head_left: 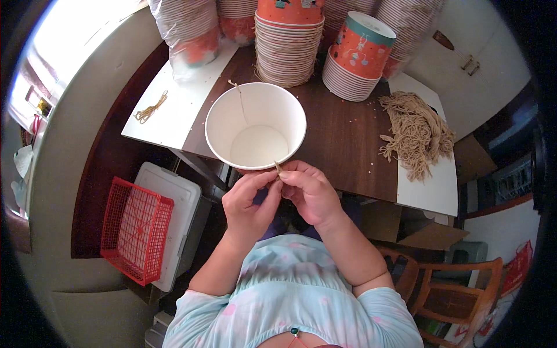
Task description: Thread thin strings through the pre-drilled holes of paper buckets and tie knots to secure them as handles.
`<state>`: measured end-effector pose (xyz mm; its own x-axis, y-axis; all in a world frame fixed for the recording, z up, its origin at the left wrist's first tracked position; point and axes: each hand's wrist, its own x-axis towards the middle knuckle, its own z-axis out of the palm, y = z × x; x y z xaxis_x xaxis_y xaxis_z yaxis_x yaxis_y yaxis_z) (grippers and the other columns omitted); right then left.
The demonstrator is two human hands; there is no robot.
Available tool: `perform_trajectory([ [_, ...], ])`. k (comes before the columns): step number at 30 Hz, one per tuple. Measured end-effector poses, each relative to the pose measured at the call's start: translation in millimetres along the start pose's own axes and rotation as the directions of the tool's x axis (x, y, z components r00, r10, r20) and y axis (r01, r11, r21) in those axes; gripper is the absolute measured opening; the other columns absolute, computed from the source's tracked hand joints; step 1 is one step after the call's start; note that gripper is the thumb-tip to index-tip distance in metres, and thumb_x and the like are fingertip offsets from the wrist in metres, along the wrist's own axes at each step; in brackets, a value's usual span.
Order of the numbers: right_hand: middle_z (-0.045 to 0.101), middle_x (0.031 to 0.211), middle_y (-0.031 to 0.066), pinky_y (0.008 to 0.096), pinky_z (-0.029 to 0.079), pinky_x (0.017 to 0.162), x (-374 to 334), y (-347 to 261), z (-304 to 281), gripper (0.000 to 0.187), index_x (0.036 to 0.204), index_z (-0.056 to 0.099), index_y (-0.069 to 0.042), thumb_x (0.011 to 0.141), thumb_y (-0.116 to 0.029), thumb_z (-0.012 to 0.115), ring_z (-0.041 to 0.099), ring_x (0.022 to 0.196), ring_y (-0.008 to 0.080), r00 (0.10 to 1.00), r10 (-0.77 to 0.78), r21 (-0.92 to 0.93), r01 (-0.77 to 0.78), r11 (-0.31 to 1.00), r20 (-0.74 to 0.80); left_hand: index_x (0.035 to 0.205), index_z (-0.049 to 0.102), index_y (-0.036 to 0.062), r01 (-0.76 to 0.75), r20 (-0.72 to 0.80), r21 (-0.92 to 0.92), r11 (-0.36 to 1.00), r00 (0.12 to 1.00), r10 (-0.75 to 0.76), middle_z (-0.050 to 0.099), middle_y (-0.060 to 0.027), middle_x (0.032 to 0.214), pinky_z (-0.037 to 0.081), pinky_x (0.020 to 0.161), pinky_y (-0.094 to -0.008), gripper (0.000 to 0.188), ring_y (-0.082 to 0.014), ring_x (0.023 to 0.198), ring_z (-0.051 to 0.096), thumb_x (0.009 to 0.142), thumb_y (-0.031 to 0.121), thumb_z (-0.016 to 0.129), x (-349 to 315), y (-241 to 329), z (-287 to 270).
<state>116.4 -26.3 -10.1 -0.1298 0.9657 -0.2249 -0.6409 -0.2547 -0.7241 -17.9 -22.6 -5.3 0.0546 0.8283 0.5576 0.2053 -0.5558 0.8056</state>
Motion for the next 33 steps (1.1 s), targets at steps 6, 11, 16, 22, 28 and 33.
perform_trajectory([
  [6, 0.059, 0.075, -0.0053, 0.0188, 0.035, 0.055, 6, -4, 4, 0.008, 0.086, 0.065, -0.011, 0.084, -0.018, 0.064, 0.046, 0.061, 0.0034, 1.0, 0.0, -0.016, -0.001, 1.0, -0.027, 0.09, 0.067, -0.002, 0.01, 0.036, -0.006, 1.0, 0.999, -0.009, 0.068, -0.011, 0.083, 0.051, 0.069, -0.0254, 0.012, -0.0167, 0.075, 0.066, 0.078, -0.004, 0.067, -1, -4, -3],
  [11, 0.06, 0.074, -0.0059, 0.0186, 0.033, 0.055, 6, -4, 7, 0.012, 0.086, 0.066, -0.01, 0.085, -0.022, 0.065, 0.045, 0.061, 0.0024, 0.999, -0.033, -0.125, 0.033, 0.992, 0.003, 0.088, 0.067, -0.0021, 0.061, 0.05, 0.025, 0.998, 0.997, -0.062, 0.069, -0.011, 0.081, 0.051, 0.067, -0.0257, 0.01, -0.0167, 0.073, 0.067, 0.079, -0.003, 0.067, -4, -3, -5],
  [16, 0.064, 0.078, -0.0024, 0.0192, 0.037, 0.058, 10, -12, -12, 0.018, 0.09, 0.067, -0.005, 0.087, -0.023, 0.065, 0.049, 0.065, 0.0034, 0.998, -0.052, -0.223, 0.056, 0.973, 0.025, 0.09, 0.066, -0.0034, 0.161, 0.021, -0.088, 0.983, 0.987, -0.16, 0.067, -0.0073, 0.082, 0.05, 0.066, -0.0226, 0.009, -0.01, 0.072, 0.062, 0.082, 0.001, 0.068, -6, -10, -8],
  [22, 0.065, 0.08, 0.0005, 0.0231, 0.046, 0.069, 8, -31, -9, 0.026, 0.09, 0.065, 0.001, 0.092, -0.025, 0.061, 0.055, 0.074, 0.0058, 0.982, -0.186, -0.623, 0.174, 0.763, 0.046, 0.091, 0.066, 0.0012, -0.135, -0.006, 0.185, 0.973, 0.99, 0.138, 0.066, -0.0102, 0.079, 0.049, 0.057, -0.0272, 0.018, -0.0178, 0.064, 0.063, 0.074, -0.002, 0.072, 8, 3, -10],
  [28, 0.064, 0.079, -0.0004, 0.023, 0.045, 0.067, 6, -36, -5, 0.028, 0.089, 0.064, 0.001, 0.092, -0.027, 0.061, 0.053, 0.072, 0.0055, 0.97, -0.2, -0.626, 0.242, 0.742, 0.138, 0.099, 0.068, 0.0139, -0.466, 0.233, 0.587, 0.663, 0.881, 0.413, 0.06, -0.0038, 0.107, 0.042, 0.078, -0.0335, 0.037, -0.0195, 0.091, 0.056, 0.063, 0.012, 0.077, 29, 28, -23],
  [33, 0.065, 0.082, 0.0006, 0.0234, 0.046, 0.07, 6, -44, -8, 0.028, 0.09, 0.064, 0.001, 0.094, -0.026, 0.058, 0.055, 0.076, 0.0063, 0.982, -0.147, -0.673, 0.188, 0.715, 0.117, 0.094, 0.068, 0.0152, -0.622, 0.374, 0.534, 0.572, 0.781, 0.5, 0.058, 0.0013, 0.103, 0.039, 0.081, -0.034, 0.025, -0.0181, 0.096, 0.055, 0.069, 0.014, 0.069, 46, 4, -23],
])
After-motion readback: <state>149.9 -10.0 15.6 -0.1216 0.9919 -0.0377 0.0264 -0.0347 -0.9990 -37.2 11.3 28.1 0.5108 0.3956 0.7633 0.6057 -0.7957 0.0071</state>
